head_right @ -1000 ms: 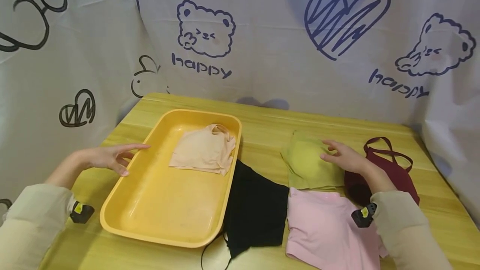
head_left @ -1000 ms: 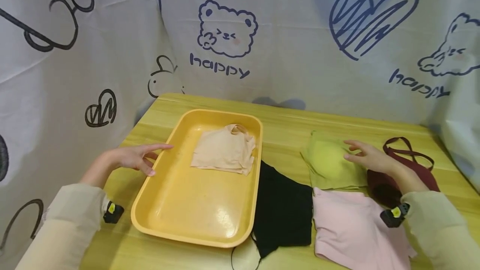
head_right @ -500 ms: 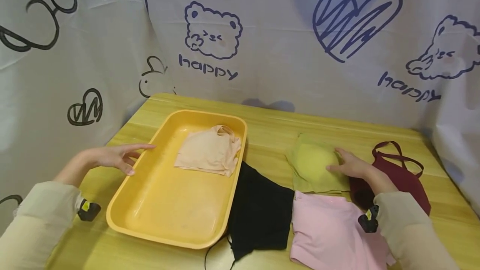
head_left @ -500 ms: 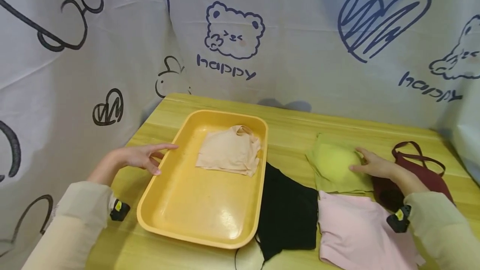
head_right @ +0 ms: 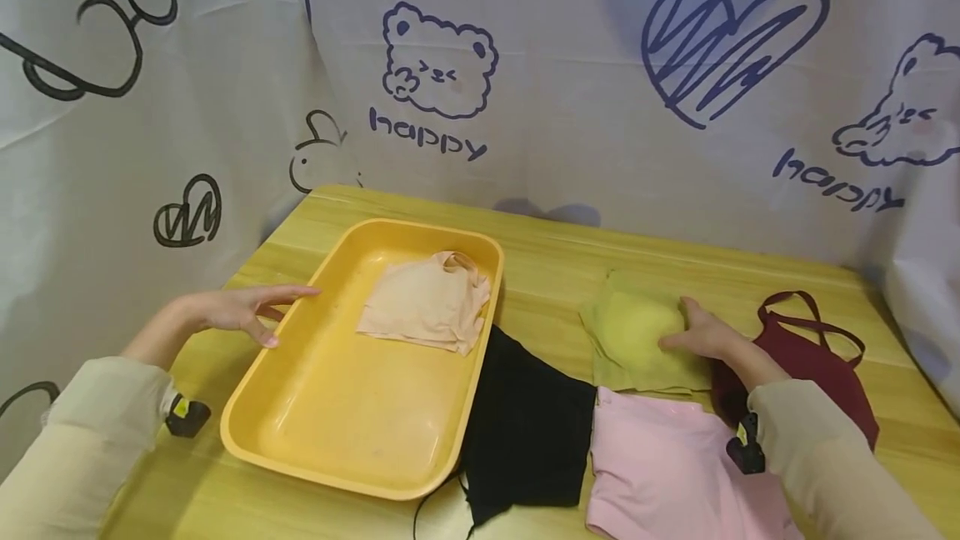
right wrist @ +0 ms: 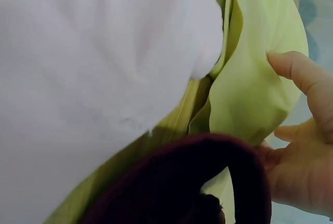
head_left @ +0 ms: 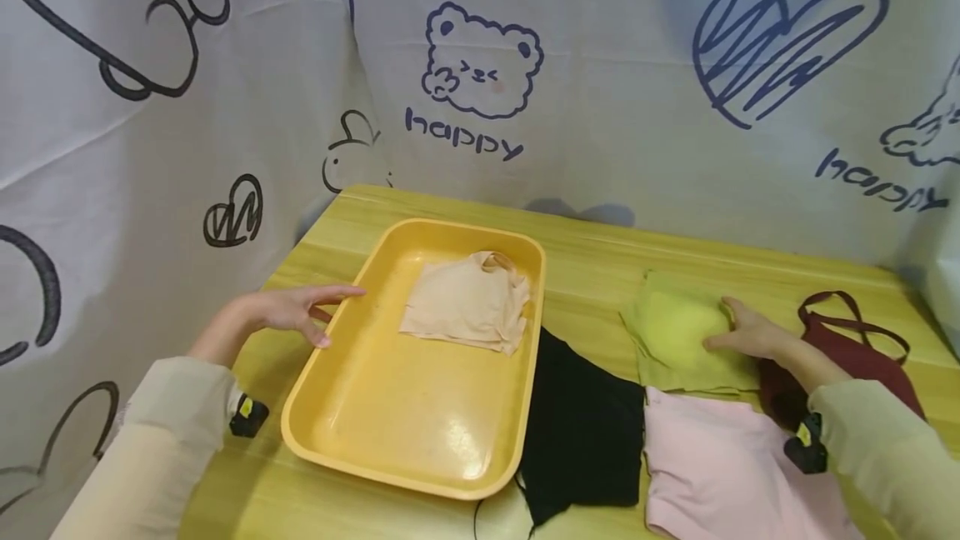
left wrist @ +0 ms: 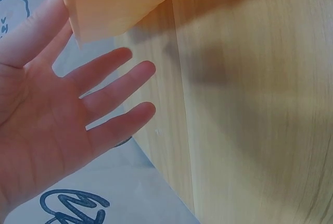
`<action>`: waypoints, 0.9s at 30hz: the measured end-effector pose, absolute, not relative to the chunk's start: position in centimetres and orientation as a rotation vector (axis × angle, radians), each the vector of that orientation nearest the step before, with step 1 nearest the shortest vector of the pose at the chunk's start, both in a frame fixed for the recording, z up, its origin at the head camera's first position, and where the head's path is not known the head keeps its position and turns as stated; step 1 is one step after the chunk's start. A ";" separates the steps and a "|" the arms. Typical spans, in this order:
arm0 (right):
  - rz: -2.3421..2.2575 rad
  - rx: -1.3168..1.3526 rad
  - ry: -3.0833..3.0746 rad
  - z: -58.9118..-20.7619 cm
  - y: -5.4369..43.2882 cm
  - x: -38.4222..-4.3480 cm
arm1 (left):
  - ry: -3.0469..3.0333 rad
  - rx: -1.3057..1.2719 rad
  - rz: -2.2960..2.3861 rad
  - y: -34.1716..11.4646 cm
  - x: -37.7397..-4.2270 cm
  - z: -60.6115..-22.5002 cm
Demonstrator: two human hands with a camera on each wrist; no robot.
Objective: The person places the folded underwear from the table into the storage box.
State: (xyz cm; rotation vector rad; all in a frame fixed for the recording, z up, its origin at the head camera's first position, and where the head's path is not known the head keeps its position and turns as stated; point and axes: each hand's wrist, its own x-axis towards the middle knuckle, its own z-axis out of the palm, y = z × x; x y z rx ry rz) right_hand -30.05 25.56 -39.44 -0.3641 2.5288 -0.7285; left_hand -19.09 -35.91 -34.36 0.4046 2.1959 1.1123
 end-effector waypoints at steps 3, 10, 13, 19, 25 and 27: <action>-0.752 -0.323 2.504 -39.5 25.5 -30.1 | 2.205 0.427 1.102 -35.9 -19.2 -34.3; -0.804 -0.288 2.481 -39.6 25.6 -30.0 | 2.238 0.425 1.073 -35.8 -19.2 -34.2; -0.822 -0.281 2.487 -39.7 25.9 -29.9 | 2.251 0.430 1.067 -35.8 -19.2 -34.2; -0.876 -0.306 2.489 -39.2 26.3 -29.8 | 2.215 0.455 1.111 -35.8 -19.2 -34.2; -1.086 -0.352 2.450 -38.7 26.3 -29.5 | 2.195 0.457 1.136 -35.8 -19.3 -34.4; -1.157 -0.345 2.435 -38.4 26.1 -29.4 | 2.194 0.456 1.137 -35.9 -19.3 -34.5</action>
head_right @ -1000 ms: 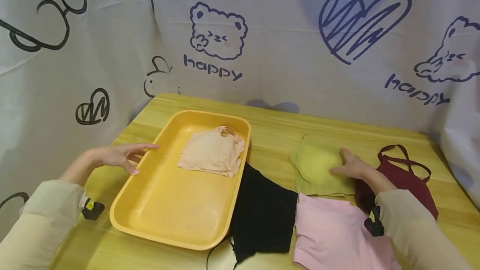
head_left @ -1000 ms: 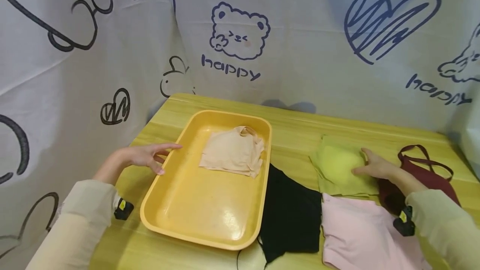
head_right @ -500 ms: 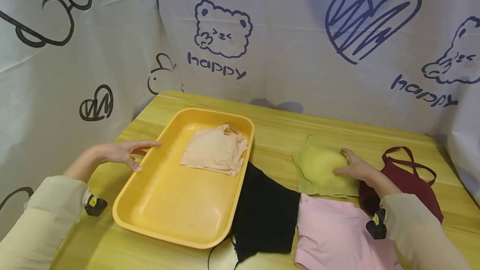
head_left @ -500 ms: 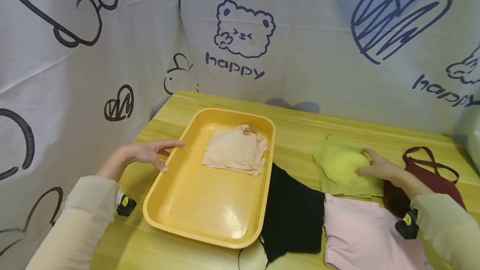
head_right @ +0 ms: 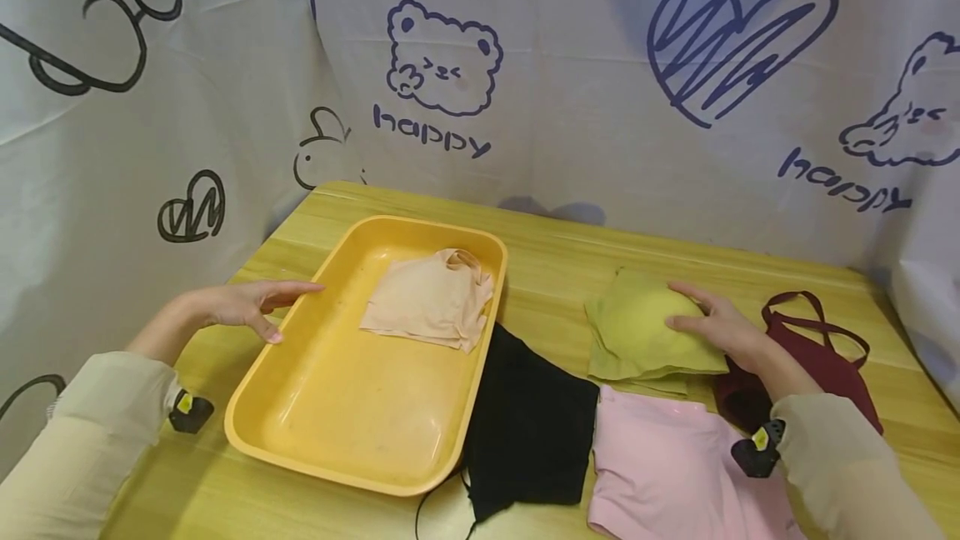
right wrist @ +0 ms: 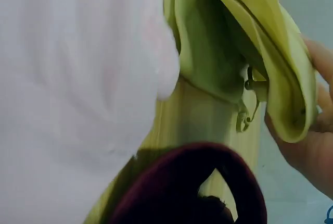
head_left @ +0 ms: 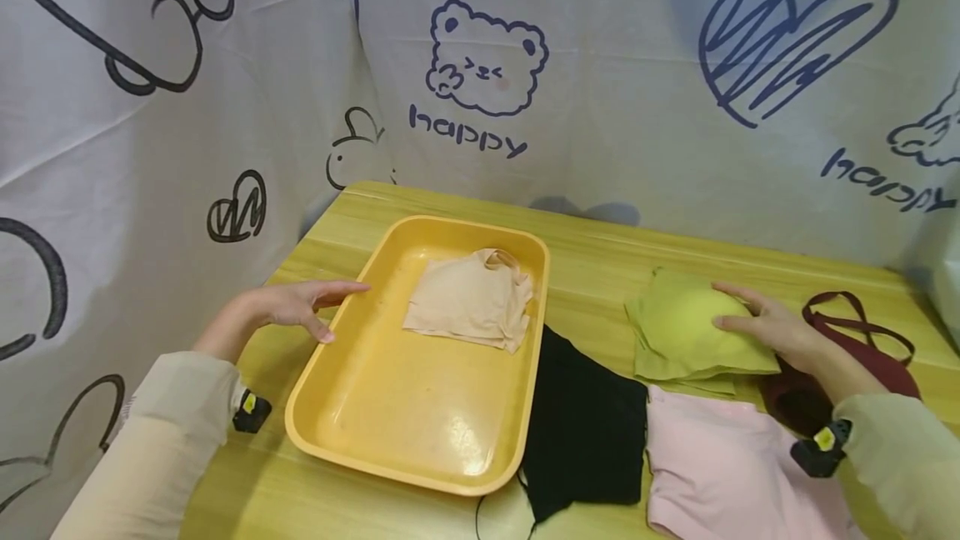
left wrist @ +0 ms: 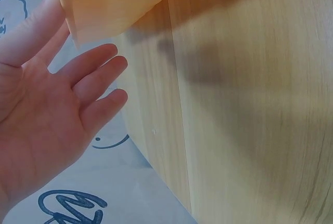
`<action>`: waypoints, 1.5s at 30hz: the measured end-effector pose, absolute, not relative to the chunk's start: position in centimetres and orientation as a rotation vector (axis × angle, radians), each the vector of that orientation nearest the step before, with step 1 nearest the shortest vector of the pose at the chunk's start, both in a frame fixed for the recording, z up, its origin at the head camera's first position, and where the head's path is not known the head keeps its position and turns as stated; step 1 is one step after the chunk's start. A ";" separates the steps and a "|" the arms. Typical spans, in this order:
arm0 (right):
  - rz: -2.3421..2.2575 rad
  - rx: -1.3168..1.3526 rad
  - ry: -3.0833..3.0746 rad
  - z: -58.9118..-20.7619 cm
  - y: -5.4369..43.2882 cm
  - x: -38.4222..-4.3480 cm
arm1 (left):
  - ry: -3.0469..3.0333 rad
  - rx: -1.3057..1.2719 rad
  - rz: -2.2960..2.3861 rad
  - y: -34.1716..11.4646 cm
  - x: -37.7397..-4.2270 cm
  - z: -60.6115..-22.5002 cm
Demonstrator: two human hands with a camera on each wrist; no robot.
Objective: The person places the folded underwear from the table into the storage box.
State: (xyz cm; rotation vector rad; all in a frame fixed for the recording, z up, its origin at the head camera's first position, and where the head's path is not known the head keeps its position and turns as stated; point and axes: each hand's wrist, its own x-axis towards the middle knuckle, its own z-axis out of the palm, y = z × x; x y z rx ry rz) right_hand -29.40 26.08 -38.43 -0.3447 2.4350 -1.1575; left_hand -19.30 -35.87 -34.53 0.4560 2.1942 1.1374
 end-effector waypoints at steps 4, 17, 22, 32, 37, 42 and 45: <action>-1.230 -0.336 2.435 -37.9 25.6 -29.2 | 2.194 0.454 1.138 -35.9 -19.3 -34.7; -1.812 -0.279 2.088 -35.7 22.9 -27.4 | 2.190 0.459 1.147 -35.8 -19.3 -34.5; -2.090 -0.345 1.729 -34.8 21.9 -27.1 | 2.223 0.463 1.123 -35.8 -19.2 -34.3; -2.305 -0.465 1.352 -33.4 19.6 -26.2 | 2.242 0.449 1.098 -35.8 -19.3 -34.4; -2.323 -0.491 1.331 -33.1 18.0 -25.8 | 2.228 0.434 1.109 -35.8 -19.2 -34.5; -2.329 -0.446 1.380 -33.0 16.5 -25.8 | 2.224 0.426 1.112 -36.0 -19.2 -34.8; -2.334 -0.414 1.397 -32.9 15.7 -25.8 | 2.215 0.428 1.118 -35.9 -19.3 -34.7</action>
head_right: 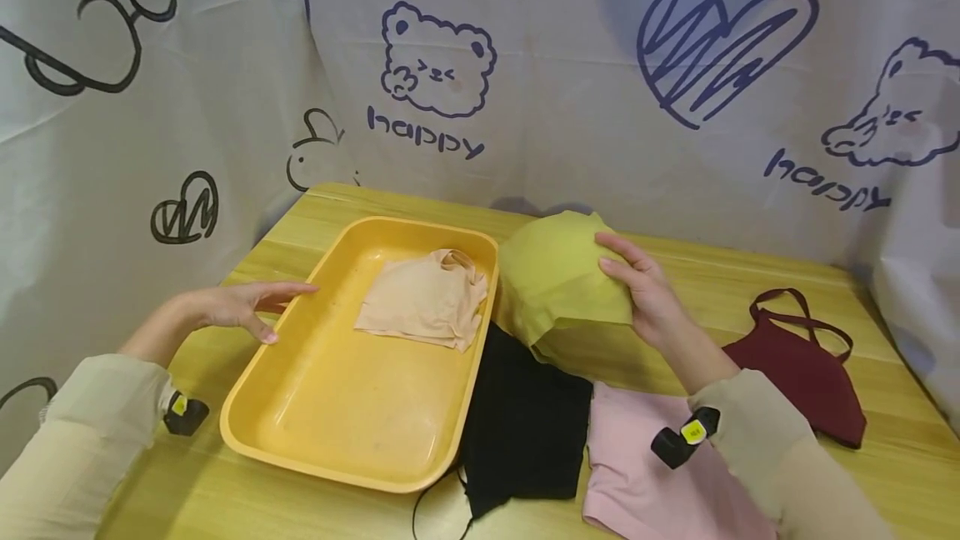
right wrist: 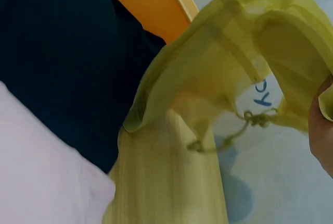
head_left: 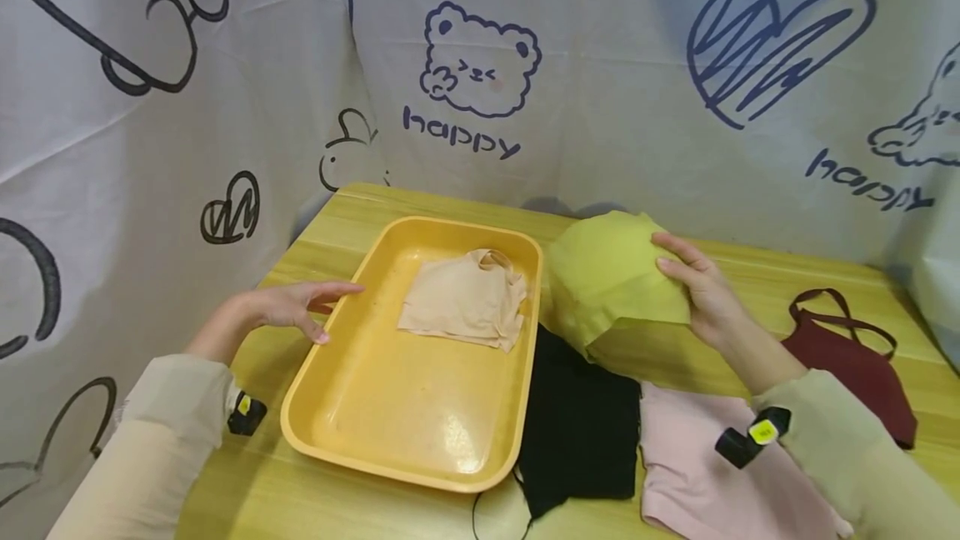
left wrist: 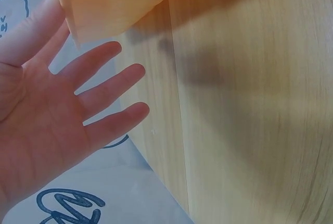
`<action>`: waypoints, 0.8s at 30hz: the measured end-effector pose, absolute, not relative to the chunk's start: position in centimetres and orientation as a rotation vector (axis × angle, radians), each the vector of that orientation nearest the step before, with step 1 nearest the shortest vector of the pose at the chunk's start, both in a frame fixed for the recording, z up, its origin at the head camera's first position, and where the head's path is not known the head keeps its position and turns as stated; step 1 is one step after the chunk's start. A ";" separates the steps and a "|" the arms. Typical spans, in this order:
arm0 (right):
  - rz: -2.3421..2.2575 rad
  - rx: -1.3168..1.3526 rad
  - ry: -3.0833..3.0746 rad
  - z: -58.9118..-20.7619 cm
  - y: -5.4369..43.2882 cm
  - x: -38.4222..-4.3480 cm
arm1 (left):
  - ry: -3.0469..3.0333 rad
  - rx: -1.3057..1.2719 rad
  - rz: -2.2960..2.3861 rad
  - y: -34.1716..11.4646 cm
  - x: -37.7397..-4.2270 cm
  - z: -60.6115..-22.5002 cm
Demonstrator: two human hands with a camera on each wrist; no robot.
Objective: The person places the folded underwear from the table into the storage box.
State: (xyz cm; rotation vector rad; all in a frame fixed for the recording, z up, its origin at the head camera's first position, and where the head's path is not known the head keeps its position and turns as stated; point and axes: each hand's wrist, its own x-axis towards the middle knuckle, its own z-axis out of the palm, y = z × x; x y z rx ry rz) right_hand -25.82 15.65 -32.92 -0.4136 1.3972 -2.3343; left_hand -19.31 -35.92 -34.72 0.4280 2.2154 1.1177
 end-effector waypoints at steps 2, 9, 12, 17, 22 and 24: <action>-2.336 -0.406 1.380 -32.9 15.0 -25.9 | 2.214 0.425 1.115 -35.9 -19.3 -34.7; -2.278 -0.455 1.354 -33.0 12.7 -26.0 | 2.211 0.427 1.109 -36.2 -19.2 -34.6; -2.250 -0.451 1.356 -33.1 11.8 -26.0 | 2.209 0.430 1.110 -36.2 -19.2 -34.5; -2.248 -0.455 1.304 -33.2 10.6 -26.0 | 2.204 0.426 1.116 -36.1 -19.2 -34.4; -2.215 -0.448 1.311 -33.4 9.4 -26.1 | 2.203 0.424 1.119 -36.1 -19.2 -34.6; -2.201 -0.447 1.333 -33.5 8.9 -26.1 | 2.206 0.420 1.116 -36.2 -19.2 -34.6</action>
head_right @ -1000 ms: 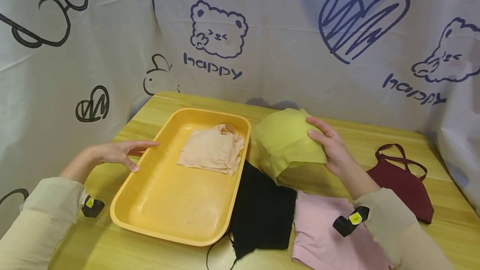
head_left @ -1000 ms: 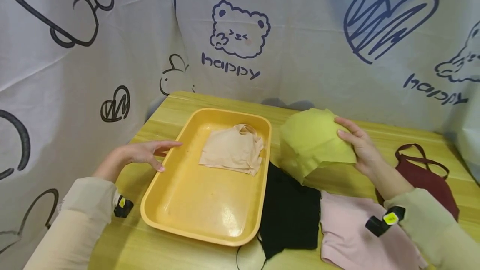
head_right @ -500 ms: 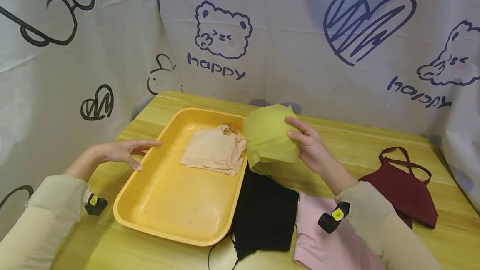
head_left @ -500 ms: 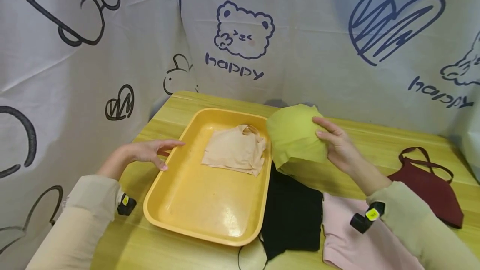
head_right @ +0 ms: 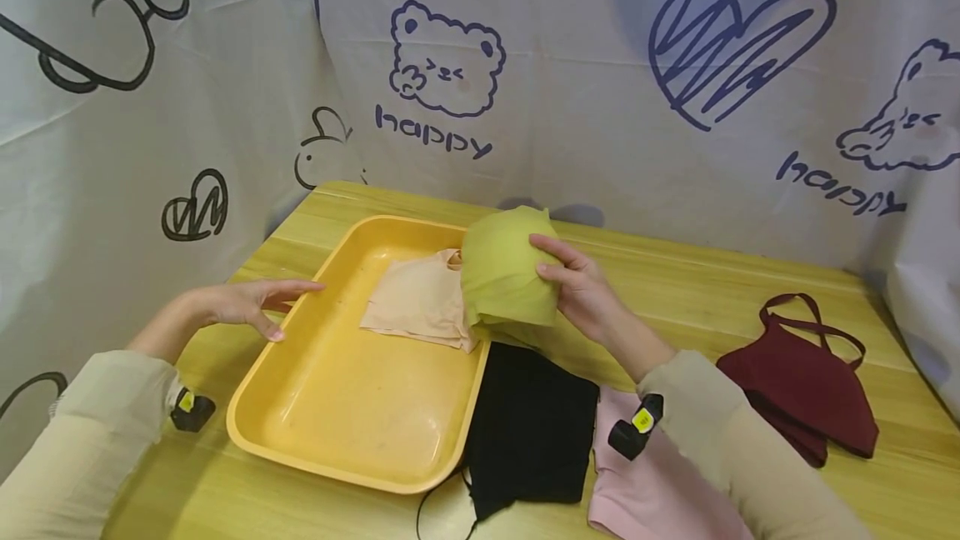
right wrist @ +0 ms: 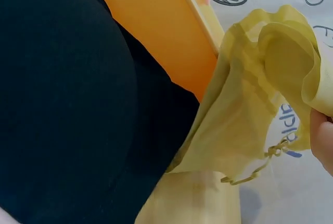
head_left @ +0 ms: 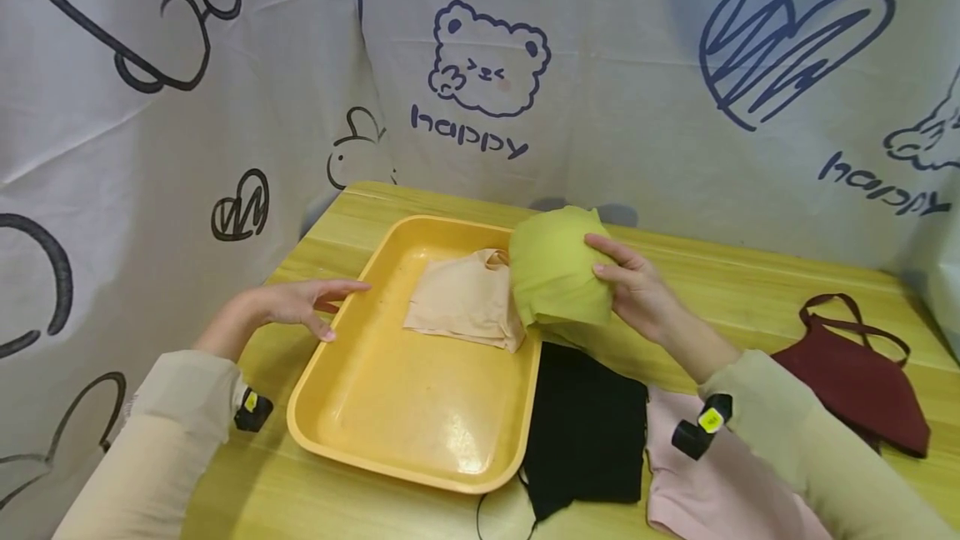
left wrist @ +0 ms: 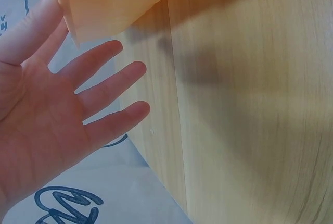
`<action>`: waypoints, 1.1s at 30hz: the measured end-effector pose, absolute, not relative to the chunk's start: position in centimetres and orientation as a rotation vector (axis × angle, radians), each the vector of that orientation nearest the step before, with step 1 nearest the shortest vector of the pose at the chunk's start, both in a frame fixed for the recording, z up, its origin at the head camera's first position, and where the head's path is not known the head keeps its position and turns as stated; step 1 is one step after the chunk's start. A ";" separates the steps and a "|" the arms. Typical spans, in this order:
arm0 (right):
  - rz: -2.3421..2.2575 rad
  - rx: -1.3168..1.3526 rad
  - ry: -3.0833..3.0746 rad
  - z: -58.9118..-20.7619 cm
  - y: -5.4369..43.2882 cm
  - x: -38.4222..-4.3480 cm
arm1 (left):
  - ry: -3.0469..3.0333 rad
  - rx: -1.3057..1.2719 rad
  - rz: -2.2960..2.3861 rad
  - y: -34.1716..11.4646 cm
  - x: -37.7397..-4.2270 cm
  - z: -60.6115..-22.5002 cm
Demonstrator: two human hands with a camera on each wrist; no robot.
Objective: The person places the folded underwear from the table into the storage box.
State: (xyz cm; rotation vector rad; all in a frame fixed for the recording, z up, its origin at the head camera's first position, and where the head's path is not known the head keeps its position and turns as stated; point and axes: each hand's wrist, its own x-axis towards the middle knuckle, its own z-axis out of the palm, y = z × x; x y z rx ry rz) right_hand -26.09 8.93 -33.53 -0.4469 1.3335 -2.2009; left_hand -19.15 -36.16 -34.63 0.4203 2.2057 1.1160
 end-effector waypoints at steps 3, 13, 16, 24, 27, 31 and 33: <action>-2.192 -0.455 1.347 -33.7 8.4 -26.1 | 2.211 0.414 1.106 -36.2 -19.3 -34.7; -2.208 -0.438 1.340 -34.2 7.3 -26.4 | 2.206 0.421 1.123 -36.0 -19.2 -34.6; -2.212 -0.432 1.334 -34.4 6.9 -26.5 | 2.211 0.429 1.119 -36.0 -19.2 -34.7; -2.196 -0.429 1.340 -34.9 5.3 -26.6 | 2.207 0.433 1.124 -36.1 -19.2 -34.6; -2.190 -0.418 1.341 -35.2 4.7 -26.6 | 2.205 0.435 1.128 -36.1 -19.2 -34.7; -2.200 -0.418 1.315 -35.7 4.0 -26.7 | 2.200 0.431 1.137 -36.2 -19.2 -34.7; -2.198 -0.424 1.312 -35.9 3.6 -26.8 | 2.201 0.427 1.137 -36.1 -19.2 -34.8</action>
